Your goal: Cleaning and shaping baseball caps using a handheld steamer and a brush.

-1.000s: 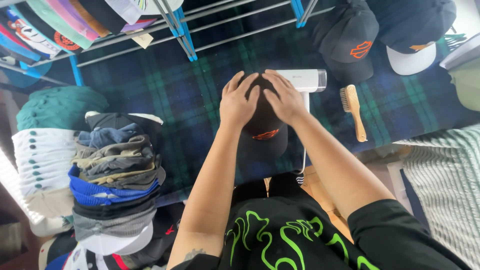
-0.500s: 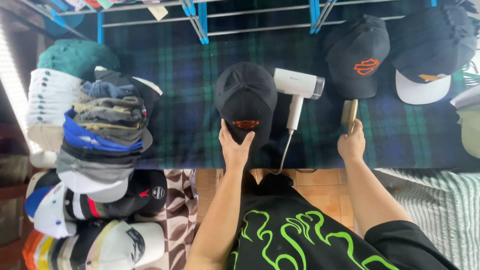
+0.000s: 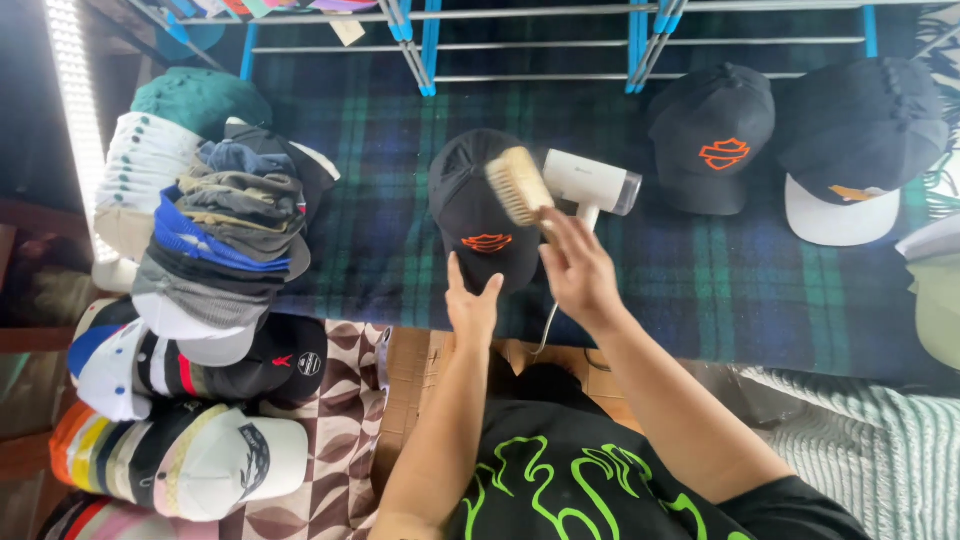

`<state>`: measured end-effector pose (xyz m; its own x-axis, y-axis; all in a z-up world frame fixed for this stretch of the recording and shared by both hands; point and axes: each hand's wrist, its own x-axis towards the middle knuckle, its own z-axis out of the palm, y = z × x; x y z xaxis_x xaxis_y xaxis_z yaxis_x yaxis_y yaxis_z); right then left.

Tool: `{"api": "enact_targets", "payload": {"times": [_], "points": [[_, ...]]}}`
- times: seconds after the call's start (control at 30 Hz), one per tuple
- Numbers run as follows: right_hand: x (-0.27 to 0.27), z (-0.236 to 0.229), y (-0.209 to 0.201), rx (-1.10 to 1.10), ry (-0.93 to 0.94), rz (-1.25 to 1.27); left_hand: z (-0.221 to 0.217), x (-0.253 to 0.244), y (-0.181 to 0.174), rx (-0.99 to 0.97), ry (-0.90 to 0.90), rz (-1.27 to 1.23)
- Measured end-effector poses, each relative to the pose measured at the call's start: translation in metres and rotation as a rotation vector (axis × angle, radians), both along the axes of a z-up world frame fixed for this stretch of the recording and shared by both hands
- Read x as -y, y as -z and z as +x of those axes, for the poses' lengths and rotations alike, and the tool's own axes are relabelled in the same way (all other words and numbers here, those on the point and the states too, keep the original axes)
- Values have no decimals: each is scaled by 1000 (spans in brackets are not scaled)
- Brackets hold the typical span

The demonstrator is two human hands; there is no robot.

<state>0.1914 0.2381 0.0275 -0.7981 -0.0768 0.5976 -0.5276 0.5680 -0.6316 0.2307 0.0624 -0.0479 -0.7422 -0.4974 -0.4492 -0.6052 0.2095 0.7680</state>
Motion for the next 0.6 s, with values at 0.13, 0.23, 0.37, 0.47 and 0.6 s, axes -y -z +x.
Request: {"api": "enact_targets", "payload": {"times": [0.13, 0.23, 0.37, 0.47, 0.6], "points": [[14, -15, 26, -45, -46, 51, 2, -2, -14, 26, -32, 34], [-18, -33, 68, 1, 135, 116, 0, 11, -25, -15, -44, 41], [-28, -34, 54, 120, 260, 79, 4, 21, -35, -84, 8, 101], [12, -21, 23, -50, 124, 57, 3, 24, -38, -38, 19, 134], [8, -32, 64, -4, 92, 22, -3, 29, -51, -2, 22, 198]]}}
